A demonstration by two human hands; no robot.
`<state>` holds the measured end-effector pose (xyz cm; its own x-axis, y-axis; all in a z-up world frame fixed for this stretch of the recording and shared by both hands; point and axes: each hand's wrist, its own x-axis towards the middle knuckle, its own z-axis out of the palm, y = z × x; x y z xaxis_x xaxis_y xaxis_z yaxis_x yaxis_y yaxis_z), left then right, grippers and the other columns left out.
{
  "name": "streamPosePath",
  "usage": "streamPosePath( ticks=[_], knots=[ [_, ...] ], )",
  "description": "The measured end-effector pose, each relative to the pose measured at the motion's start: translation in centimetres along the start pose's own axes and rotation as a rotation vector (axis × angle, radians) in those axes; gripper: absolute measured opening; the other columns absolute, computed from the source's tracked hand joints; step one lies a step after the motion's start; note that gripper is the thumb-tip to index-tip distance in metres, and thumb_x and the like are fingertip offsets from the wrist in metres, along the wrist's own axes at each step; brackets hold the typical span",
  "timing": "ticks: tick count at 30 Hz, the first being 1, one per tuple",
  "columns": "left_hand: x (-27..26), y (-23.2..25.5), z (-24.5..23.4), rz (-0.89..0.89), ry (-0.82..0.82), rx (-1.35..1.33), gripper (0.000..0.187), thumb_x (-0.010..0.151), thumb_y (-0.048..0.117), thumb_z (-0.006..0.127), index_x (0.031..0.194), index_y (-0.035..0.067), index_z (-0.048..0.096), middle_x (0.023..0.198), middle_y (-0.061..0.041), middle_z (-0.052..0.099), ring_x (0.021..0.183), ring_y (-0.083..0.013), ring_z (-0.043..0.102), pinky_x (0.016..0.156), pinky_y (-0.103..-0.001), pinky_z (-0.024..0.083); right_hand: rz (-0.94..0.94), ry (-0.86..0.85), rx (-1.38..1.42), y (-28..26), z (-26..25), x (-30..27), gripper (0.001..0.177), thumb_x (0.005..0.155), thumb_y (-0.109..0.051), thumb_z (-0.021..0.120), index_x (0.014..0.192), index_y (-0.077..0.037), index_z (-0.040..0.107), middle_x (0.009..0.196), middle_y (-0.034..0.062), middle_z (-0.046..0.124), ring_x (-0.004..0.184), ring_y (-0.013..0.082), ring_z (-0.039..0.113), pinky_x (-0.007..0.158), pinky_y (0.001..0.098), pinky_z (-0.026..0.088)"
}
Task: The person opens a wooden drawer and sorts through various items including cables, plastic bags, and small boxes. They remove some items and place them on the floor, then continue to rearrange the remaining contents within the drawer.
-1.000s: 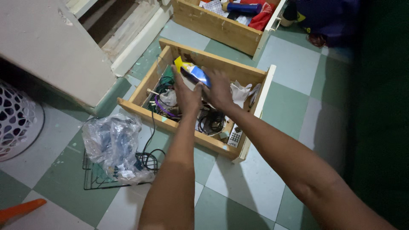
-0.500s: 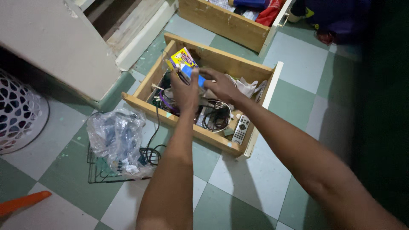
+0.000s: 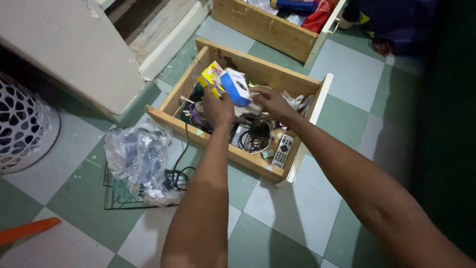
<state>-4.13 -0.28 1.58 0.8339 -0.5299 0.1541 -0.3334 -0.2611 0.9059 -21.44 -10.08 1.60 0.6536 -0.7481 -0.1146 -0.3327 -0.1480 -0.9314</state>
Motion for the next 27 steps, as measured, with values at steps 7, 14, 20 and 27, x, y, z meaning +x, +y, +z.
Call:
streamPosePath(
  ticks=[7,14,20,27],
  knots=[
    [-0.6,0.2,0.5,0.045,-0.011,-0.068,0.037,0.091,0.024,0.067,0.122,0.005,0.062,0.119,-0.024,0.068,0.112,-0.0410,0.065,0.097,-0.048,0.049,0.039,0.060,-0.024,0.8,1.7,1.1,0.041,0.095,-0.031,0.068,0.126,-0.004,0.065,0.109,0.0071,0.075,0.094,0.0181,0.068,0.083,0.0325,0.054],
    [-1.1,1.2,-0.3,0.153,-0.113,-0.240,0.029,0.096,0.014,0.055,0.123,0.009,0.064,0.120,-0.017,0.071,0.111,-0.0348,0.069,0.098,-0.045,0.051,-0.146,0.244,-0.460,3.6,1.7,3.1,0.048,0.092,-0.031,0.055,0.124,0.004,0.064,0.093,0.0168,0.070,0.081,0.0306,0.068,0.071,0.0421,0.051],
    [-1.9,2.3,0.6,0.179,-0.072,-0.118,0.038,0.092,0.016,0.063,0.129,0.009,0.062,0.128,-0.018,0.066,0.118,-0.0375,0.064,0.101,-0.047,0.050,0.353,0.151,0.438,2.9,2.4,3.4,0.035,0.094,-0.039,0.060,0.103,-0.007,0.071,0.089,0.0092,0.072,0.070,0.0198,0.069,0.067,0.0375,0.058],
    [-2.2,2.3,1.5,0.107,-0.087,-0.125,0.082,0.083,0.040,0.082,0.145,0.002,0.044,0.138,-0.027,0.051,0.124,-0.0433,0.057,0.103,-0.048,0.047,0.117,-0.087,0.067,0.4,2.0,1.1,0.047,0.092,-0.033,0.064,0.134,-0.011,0.066,0.111,0.0064,0.072,0.094,0.0163,0.067,0.084,0.0355,0.057]
  ],
)
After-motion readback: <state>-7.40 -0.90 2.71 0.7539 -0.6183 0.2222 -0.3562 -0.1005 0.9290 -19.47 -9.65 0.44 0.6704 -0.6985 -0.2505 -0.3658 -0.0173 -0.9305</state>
